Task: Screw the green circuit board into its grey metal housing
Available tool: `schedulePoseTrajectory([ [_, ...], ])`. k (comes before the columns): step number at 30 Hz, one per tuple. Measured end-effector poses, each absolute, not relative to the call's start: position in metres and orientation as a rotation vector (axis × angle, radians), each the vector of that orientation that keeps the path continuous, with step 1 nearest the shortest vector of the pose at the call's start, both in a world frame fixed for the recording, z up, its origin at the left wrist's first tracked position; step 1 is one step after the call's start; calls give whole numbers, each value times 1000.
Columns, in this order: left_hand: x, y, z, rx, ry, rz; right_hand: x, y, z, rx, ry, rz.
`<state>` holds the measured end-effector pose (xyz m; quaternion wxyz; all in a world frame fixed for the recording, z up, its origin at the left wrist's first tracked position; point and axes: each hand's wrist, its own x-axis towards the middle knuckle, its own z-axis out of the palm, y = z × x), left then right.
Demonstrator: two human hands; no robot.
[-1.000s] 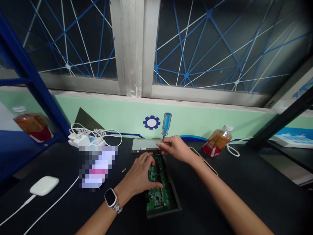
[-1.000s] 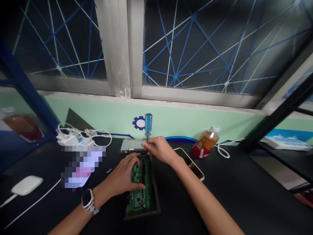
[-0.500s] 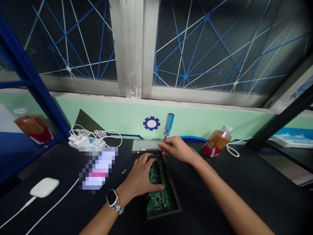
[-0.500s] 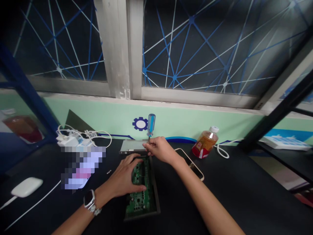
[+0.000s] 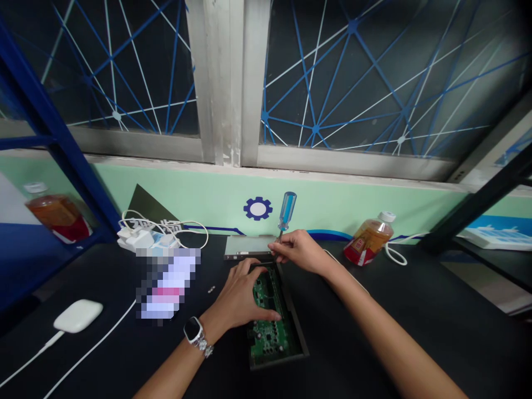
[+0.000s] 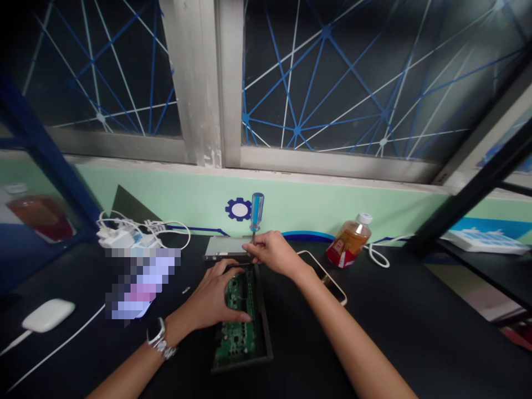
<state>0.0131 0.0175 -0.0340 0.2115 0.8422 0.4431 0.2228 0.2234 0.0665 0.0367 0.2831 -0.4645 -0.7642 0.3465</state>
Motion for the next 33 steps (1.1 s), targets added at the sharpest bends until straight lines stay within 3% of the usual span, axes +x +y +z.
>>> schedulePoseTrajectory([
  [9, 14, 16, -34, 2347, 1230, 659, 226, 60, 50, -1146, -1999, 1171],
  [20, 13, 16, -34, 2344, 1244, 648, 224, 63, 45, -1247, -2063, 813],
  [27, 13, 16, -34, 2333, 1244, 651, 227, 57, 58, -1129, -1928, 1259],
  [33, 14, 16, -35, 2334, 1236, 670, 228, 61, 52, -1211, -1872, 1154],
])
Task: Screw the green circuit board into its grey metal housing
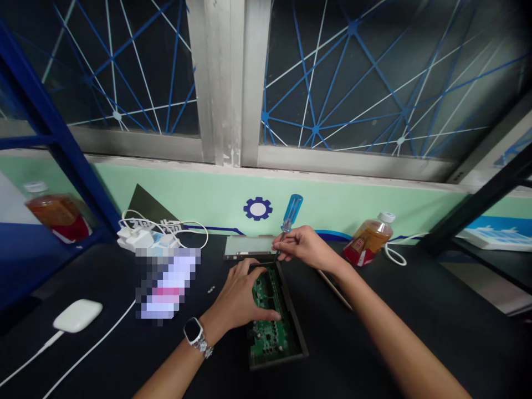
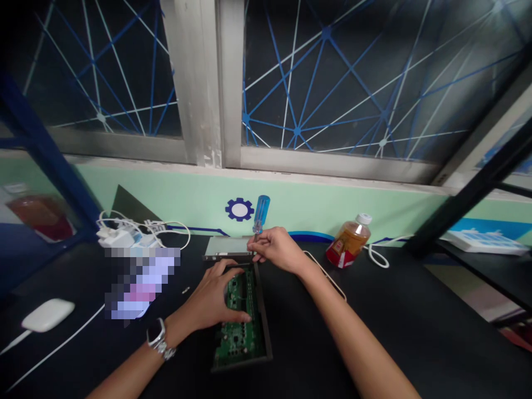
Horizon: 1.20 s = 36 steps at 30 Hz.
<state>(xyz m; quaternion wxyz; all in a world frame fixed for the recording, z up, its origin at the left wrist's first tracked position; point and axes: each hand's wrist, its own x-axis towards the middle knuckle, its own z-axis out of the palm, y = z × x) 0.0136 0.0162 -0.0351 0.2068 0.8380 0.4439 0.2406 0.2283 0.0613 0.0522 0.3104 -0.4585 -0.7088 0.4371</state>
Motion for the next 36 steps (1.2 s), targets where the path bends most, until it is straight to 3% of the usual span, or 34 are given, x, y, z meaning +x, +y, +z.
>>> schedulePoseTrajectory([
  [6, 15, 15, -37, 2327, 1248, 692, 226, 65, 46, -1227, -1879, 1028],
  [13, 16, 15, -37, 2327, 1244, 691, 230, 58, 57, -1134, -1947, 1238],
  [24, 15, 15, -36, 2347, 1238, 666, 225, 65, 44, -1227, -1901, 957],
  [31, 12, 16, -34, 2368, 1193, 683, 225, 59, 53, -1118, -1889, 1200],
  [36, 13, 17, -36, 2360, 1232, 688, 223, 63, 47, -1120, -1861, 1115],
])
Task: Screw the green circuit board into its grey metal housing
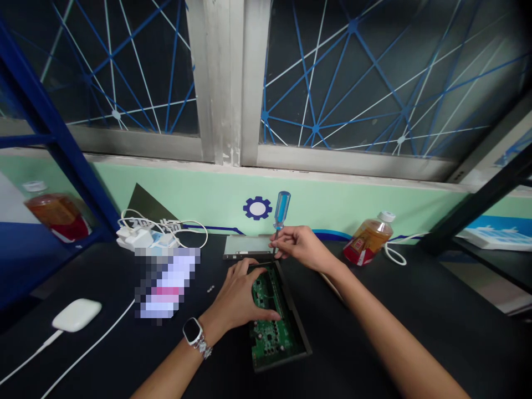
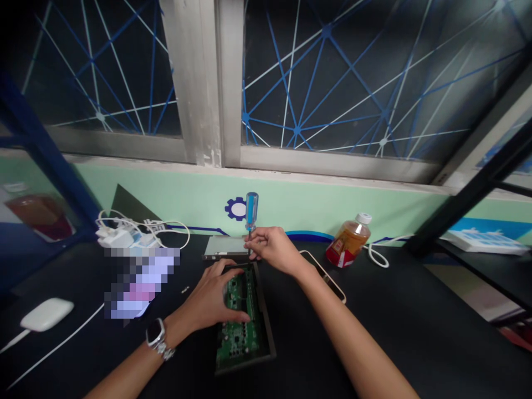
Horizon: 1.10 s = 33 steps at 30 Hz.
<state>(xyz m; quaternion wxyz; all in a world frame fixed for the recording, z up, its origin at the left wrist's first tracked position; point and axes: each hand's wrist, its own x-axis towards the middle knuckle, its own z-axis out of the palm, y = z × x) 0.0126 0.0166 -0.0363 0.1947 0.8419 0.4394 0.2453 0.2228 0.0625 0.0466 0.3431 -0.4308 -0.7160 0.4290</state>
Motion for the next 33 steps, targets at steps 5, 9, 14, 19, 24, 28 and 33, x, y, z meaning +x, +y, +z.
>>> schedulePoseTrajectory([
  [5, 15, 14, -37, 2352, 1272, 684, 221, 65, 40, -1122, -1826, 1048],
  [9, 16, 13, -36, 2354, 1274, 689, 220, 67, 38, -1147, -1854, 938],
  [14, 17, 13, -35, 2352, 1283, 693, 219, 62, 46, -1149, -1908, 954],
  [19, 16, 14, -36, 2358, 1282, 681, 223, 57, 56, -1095, -1891, 1155],
  [24, 16, 13, -36, 2353, 1292, 684, 225, 62, 51, -1104, -1866, 1080],
  [28, 16, 12, -36, 2366, 1293, 674, 224, 64, 48, -1131, -1842, 935],
  [33, 17, 13, -37, 2374, 1292, 673, 225, 59, 54, -1083, -1889, 1101],
])
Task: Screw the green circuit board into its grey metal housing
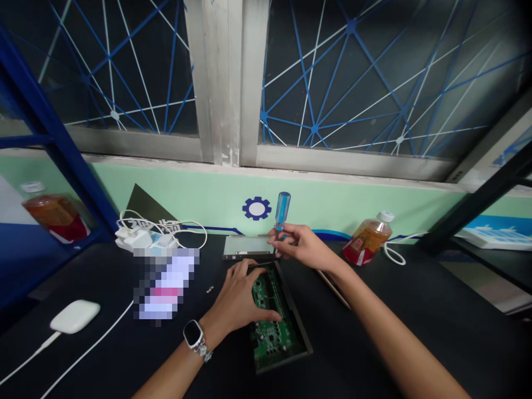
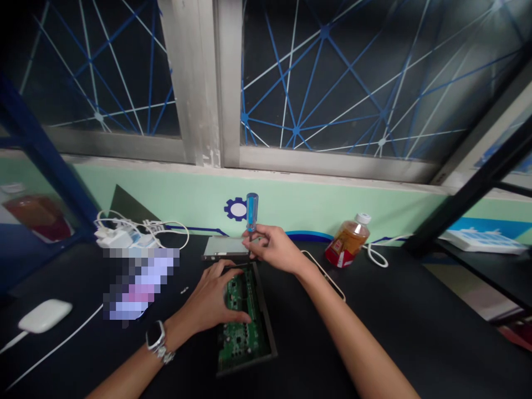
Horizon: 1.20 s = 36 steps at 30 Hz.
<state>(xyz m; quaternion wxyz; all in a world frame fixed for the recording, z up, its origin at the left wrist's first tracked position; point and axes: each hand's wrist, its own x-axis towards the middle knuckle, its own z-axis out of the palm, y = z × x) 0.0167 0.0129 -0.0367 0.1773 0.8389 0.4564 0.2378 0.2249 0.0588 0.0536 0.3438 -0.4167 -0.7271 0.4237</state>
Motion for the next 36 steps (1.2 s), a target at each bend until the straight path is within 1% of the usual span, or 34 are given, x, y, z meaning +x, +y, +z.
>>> schedulePoseTrajectory([
  [2, 17, 13, -37, 2368, 1292, 678, 227, 58, 56, -1079, -1881, 1180],
  [4, 17, 12, -37, 2362, 1295, 680, 228, 58, 58, -1105, -1871, 1184],
  [8, 17, 12, -36, 2355, 1293, 688, 226, 61, 54, -1110, -1836, 1096],
  [13, 16, 13, -38, 2361, 1289, 703, 223, 64, 46, -1141, -1823, 908],
  [15, 16, 13, -38, 2362, 1289, 700, 222, 63, 47, -1146, -1846, 891],
  [20, 17, 13, -38, 2363, 1281, 709, 226, 60, 53, -1068, -1929, 1147],
  [22, 17, 13, -38, 2359, 1280, 708, 227, 61, 53, -1086, -1911, 1174],
  [31, 16, 13, -39, 2356, 1276, 721, 222, 66, 40, -1105, -1840, 929],
  [36, 16, 14, -42, 2362, 1268, 740, 220, 65, 40, -1097, -1828, 938],
])
